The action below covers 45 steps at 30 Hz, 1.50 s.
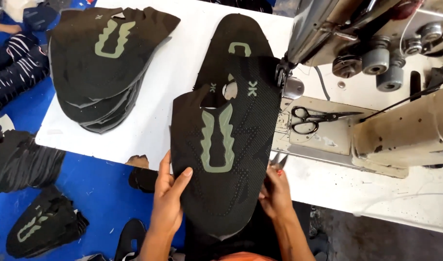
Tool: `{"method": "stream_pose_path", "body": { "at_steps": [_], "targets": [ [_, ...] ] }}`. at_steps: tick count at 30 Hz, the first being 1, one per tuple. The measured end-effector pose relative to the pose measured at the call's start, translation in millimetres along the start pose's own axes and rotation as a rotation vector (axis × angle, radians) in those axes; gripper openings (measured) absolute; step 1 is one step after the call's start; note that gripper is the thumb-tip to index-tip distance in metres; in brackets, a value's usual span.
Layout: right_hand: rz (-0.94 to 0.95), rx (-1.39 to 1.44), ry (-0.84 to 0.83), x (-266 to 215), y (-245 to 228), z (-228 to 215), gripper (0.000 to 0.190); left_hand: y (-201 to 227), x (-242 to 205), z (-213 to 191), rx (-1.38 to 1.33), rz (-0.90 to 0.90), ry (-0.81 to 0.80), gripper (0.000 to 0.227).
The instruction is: The recorder uses an industrial sewing machine to stitch together components of shoe uppers, occasionally using snips to trim thread.
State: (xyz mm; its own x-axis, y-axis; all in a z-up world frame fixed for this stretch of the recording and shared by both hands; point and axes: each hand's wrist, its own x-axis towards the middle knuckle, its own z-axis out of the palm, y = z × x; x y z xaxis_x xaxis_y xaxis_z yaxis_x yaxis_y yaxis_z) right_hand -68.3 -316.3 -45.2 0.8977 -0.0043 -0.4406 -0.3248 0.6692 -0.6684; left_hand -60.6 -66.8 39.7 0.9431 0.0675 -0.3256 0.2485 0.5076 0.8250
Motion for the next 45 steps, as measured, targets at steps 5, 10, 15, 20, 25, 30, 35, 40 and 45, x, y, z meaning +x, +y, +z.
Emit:
{"method": "stream_pose_path", "body": {
  "at_steps": [5,10,15,20,25,30,35,40,45],
  "targets": [
    [-0.247,-0.091,-0.039,5,-22,11,0.027,2,-11,9,0.107,0.201,-0.036,0.069],
    [-0.269,-0.040,-0.123,15,-44,34,0.041,0,-9,5,0.188,0.261,-0.037,0.072],
    [-0.266,0.210,-0.285,59,-19,-8,0.029,2,-7,6,0.155,0.290,-0.082,0.073],
    [-0.380,0.021,-0.215,22,-72,94,0.025,-8,-2,0,0.176,0.286,-0.062,0.075],
    [-0.523,-0.070,-0.108,20,-81,109,0.029,-5,1,3,0.191,0.244,-0.044,0.076],
    [-0.622,-0.210,-0.023,33,-84,104,0.023,5,9,13,0.182,0.303,-0.084,0.075],
    [-0.574,-0.161,-0.033,40,-84,95,0.014,19,23,21,0.221,0.328,-0.095,0.072],
    [-0.413,-0.121,-0.015,27,-80,87,0.010,28,38,34,0.357,0.405,-0.052,0.075],
    [-0.346,-0.123,-0.002,26,-64,66,0.015,23,65,9,0.584,0.421,-0.073,0.040]
  ]
}}
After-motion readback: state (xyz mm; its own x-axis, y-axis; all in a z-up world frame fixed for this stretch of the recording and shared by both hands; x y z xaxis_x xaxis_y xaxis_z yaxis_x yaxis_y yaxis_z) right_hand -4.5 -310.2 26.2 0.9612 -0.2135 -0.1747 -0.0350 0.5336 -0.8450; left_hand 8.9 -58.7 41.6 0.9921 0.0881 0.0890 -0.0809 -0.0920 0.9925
